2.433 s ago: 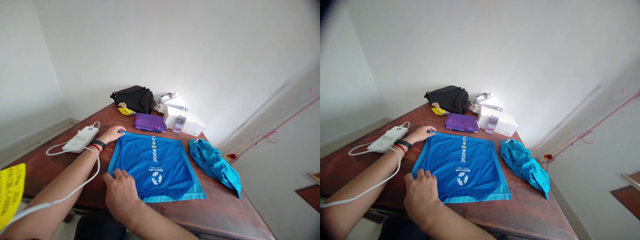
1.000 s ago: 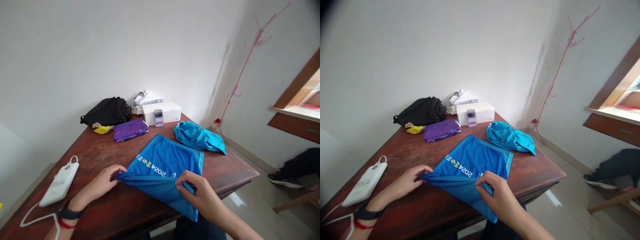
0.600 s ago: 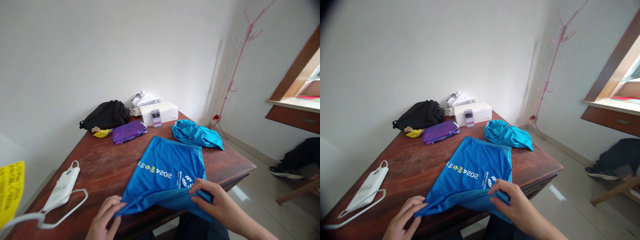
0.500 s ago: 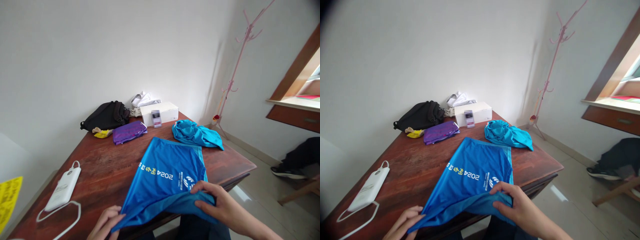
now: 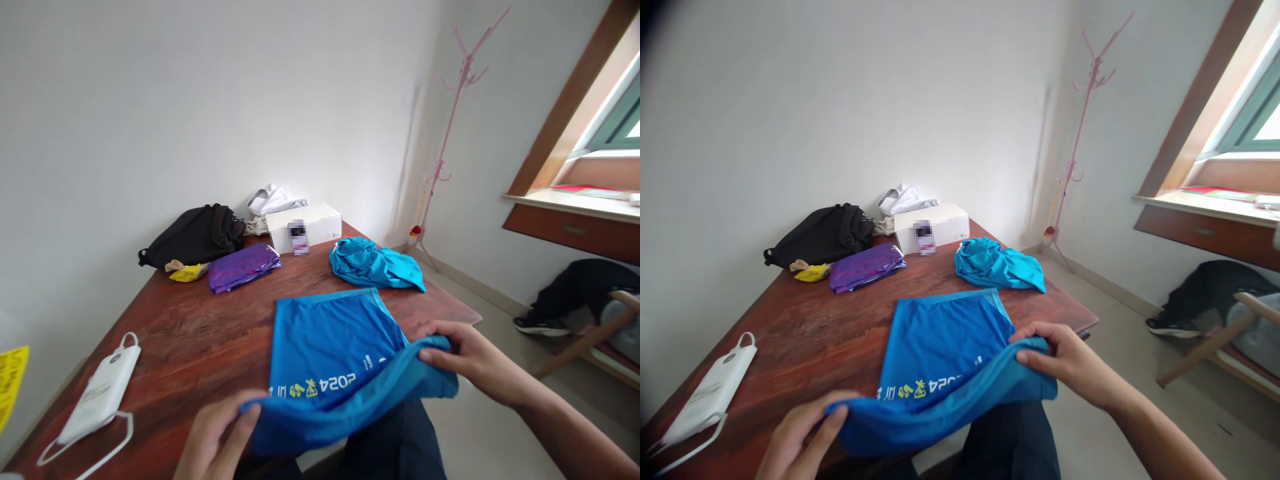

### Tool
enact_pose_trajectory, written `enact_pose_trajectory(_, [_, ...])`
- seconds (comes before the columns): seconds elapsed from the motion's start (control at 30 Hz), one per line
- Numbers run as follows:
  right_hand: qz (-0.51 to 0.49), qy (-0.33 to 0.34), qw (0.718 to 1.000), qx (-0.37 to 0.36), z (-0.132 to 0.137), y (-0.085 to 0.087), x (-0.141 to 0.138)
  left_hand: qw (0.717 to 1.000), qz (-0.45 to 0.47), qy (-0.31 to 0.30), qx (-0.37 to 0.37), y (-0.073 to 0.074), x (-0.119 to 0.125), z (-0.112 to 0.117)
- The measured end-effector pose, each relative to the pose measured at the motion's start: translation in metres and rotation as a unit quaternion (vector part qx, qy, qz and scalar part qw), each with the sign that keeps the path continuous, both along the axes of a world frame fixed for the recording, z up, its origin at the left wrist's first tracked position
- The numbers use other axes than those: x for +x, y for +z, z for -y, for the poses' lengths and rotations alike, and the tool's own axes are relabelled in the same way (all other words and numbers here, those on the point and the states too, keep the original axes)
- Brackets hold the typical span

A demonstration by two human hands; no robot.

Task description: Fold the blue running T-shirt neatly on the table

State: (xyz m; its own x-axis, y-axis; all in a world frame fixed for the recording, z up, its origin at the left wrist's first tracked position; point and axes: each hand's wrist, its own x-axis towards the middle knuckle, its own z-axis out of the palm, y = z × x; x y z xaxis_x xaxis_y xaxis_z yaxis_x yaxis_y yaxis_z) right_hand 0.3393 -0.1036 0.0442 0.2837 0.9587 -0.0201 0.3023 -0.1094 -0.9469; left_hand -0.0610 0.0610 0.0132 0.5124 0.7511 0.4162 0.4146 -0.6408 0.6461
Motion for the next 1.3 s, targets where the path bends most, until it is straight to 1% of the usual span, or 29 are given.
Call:
enact_pose_trajectory(0.07, [0.031, -0.041, 0.999, 0.018, -0.025, -0.004, 0.016, 0.997, -0.026, -0.029, -0.065, 0.016, 0.035, -0.033])
enact_pose_trajectory(0.1, [0.045, -0.051, 0.997, 0.025, -0.039, -0.009, 0.025, 0.995, -0.028, -0.042, -0.092, 0.02, 0.052, -0.052])
enact_pose_trajectory(0.13, [0.057, -0.071, 0.995, 0.034, -0.055, -0.015, 0.034, 0.992, -0.025, -0.052, -0.11, 0.021, 0.069, -0.072])
enact_pose_trajectory(0.17, [0.067, -0.088, 0.993, 0.039, -0.072, -0.023, 0.043, 0.989, -0.026, -0.06, -0.132, 0.019, 0.084, -0.092])
enact_pose_trajectory(0.23, [0.102, -0.109, 0.988, 0.028, -0.104, -0.04, 0.059, 0.975, -0.055, -0.065, -0.205, 0.006, 0.107, -0.128])
enact_pose_trajectory(0.3, [0.162, -0.109, 0.981, 0.01, -0.132, -0.055, 0.07, 0.972, -0.072, -0.057, -0.218, -0.01, 0.121, -0.155])
enact_pose_trajectory(0.37, [0.213, -0.104, 0.972, 0.001, -0.153, -0.066, 0.076, 0.974, -0.08, -0.046, -0.207, -0.024, 0.126, -0.171])
enact_pose_trajectory(0.43, [0.238, -0.102, 0.966, 0.001, -0.167, -0.074, 0.079, 0.978, -0.083, -0.033, -0.189, -0.033, 0.127, -0.177])
enact_pose_trajectory(0.53, [0.257, -0.098, 0.961, 0.001, -0.177, -0.08, 0.081, 0.982, -0.082, -0.016, -0.169, -0.038, 0.124, -0.179])
enact_pose_trajectory(0.77, [0.292, -0.088, 0.952, -0.002, -0.18, -0.089, 0.083, 0.98, -0.102, -0.002, -0.17, -0.044, 0.112, -0.187])
enact_pose_trajectory(0.87, [0.323, -0.094, 0.942, -0.012, -0.181, -0.09, 0.081, 0.982, -0.124, 0.026, -0.142, -0.046, 0.11, -0.189])
enact_pose_trajectory(1.0, [0.38, -0.079, 0.921, -0.024, -0.181, -0.088, 0.08, 0.983, -0.146, 0.064, -0.092, -0.046, 0.112, -0.183])
enact_pose_trajectory(1.1, [0.387, -0.077, 0.918, -0.032, -0.182, -0.085, 0.081, 0.985, -0.153, 0.059, -0.06, -0.045, 0.114, -0.178])
enact_pose_trajectory(1.2, [0.361, -0.078, 0.927, -0.059, -0.184, -0.082, 0.082, 0.986, -0.161, 0.033, -0.039, -0.045, 0.115, -0.177])
enact_pose_trajectory(1.3, [0.343, -0.065, 0.934, -0.077, -0.187, -0.08, 0.085, 0.985, -0.17, 0.006, -0.035, -0.044, 0.115, -0.18])
